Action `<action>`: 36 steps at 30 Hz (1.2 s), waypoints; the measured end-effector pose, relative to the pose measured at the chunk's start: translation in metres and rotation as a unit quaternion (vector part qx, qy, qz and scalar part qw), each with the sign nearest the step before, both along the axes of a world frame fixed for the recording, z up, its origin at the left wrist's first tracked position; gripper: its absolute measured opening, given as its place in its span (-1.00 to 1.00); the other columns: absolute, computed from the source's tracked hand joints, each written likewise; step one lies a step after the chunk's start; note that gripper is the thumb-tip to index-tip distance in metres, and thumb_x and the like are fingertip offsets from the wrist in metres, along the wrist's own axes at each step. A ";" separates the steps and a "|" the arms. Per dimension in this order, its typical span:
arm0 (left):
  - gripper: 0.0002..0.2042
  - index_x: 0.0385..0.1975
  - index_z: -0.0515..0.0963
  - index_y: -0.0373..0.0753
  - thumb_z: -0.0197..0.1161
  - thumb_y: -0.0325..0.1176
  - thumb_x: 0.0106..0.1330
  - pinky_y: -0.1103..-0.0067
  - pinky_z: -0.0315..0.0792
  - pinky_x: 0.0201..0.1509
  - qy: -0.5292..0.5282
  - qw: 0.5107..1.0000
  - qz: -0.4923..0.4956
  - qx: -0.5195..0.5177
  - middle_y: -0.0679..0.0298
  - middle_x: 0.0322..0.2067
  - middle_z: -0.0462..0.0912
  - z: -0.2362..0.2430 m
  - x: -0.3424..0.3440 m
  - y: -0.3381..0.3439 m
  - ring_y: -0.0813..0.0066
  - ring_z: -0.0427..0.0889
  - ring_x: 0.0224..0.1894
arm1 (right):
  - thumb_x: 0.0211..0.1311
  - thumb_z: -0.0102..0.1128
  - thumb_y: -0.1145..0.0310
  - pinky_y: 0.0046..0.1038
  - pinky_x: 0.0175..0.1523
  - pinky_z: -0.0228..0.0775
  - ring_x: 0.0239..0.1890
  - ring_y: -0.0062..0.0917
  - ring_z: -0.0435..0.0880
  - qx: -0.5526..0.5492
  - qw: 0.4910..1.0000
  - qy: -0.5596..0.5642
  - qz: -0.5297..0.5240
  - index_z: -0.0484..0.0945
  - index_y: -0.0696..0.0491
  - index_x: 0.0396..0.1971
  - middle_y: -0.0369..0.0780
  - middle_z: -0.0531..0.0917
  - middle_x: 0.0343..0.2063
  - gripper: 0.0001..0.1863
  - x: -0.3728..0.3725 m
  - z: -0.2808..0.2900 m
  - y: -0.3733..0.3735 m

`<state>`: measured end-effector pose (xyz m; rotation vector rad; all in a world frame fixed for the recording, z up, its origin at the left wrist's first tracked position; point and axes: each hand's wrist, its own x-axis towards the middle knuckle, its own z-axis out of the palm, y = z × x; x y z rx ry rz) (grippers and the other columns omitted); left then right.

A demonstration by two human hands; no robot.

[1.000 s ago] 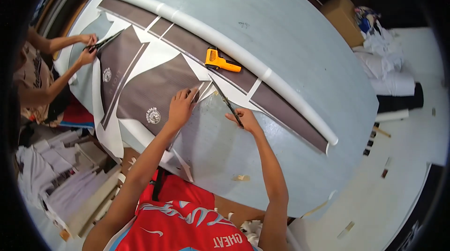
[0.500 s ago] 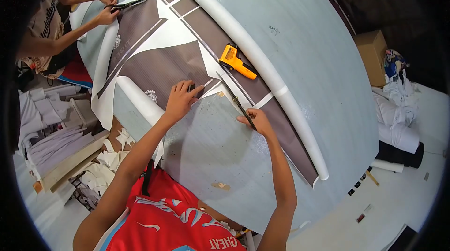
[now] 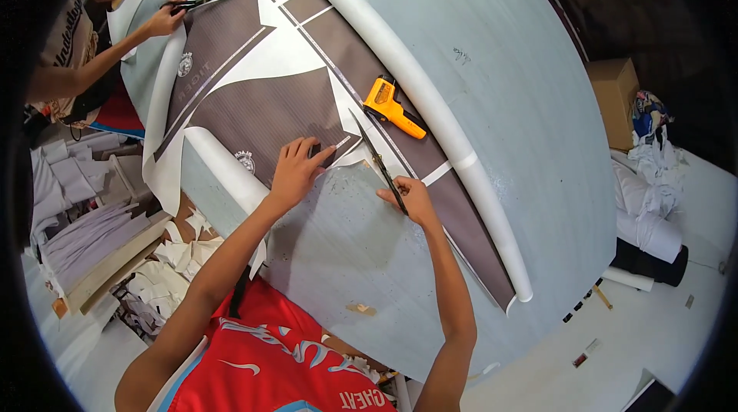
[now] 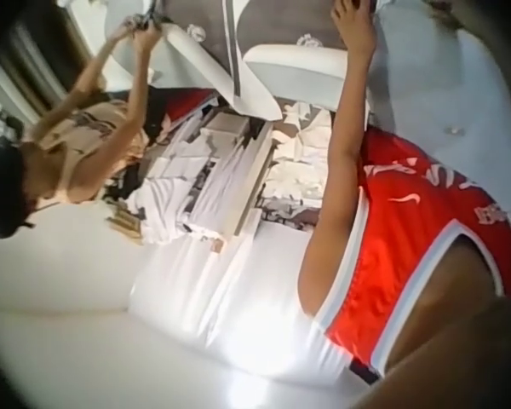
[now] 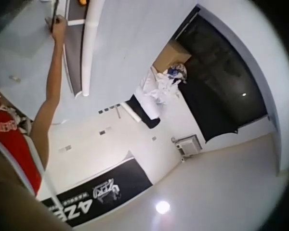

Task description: Cutting out clothing patterns from a large sheet of printed fabric on a work table using scissors.

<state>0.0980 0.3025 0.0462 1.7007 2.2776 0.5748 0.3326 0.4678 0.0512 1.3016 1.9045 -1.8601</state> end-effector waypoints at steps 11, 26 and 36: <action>-0.36 0.23 0.35 0.03 0.35 -0.37 0.06 0.20 0.04 0.38 -0.009 0.999 -0.001 -0.031 0.23 0.24 0.30 0.000 -0.004 0.003 0.19 0.20 0.32 | 0.00 0.48 0.14 -0.61 -0.56 -0.08 -0.66 -0.79 0.13 0.014 1.000 0.009 -0.005 0.26 0.01 -0.74 -0.49 0.20 -0.74 -0.49 -0.027 -0.006 0.005; -0.38 0.19 0.39 0.04 0.36 -0.33 0.03 0.20 0.10 0.33 -0.030 0.999 -0.006 -0.025 0.25 0.20 0.35 0.007 -0.009 0.006 0.21 0.27 0.27 | 0.06 0.44 0.12 -0.64 -0.63 0.03 -0.74 -0.78 0.27 -0.014 0.999 0.035 -0.033 0.42 0.04 -0.69 -0.43 0.37 -0.79 -0.59 -0.084 -0.005 0.015; -0.40 0.20 0.38 0.04 0.35 -0.32 0.06 0.21 0.09 0.33 -0.039 0.999 -0.009 -0.011 0.24 0.20 0.35 0.004 -0.013 0.004 0.21 0.26 0.28 | 0.03 0.47 0.18 -0.66 -0.64 -0.03 -0.73 -0.79 0.24 0.010 0.999 0.033 -0.025 0.42 0.03 -0.71 -0.44 0.36 -0.78 -0.60 -0.107 -0.002 0.033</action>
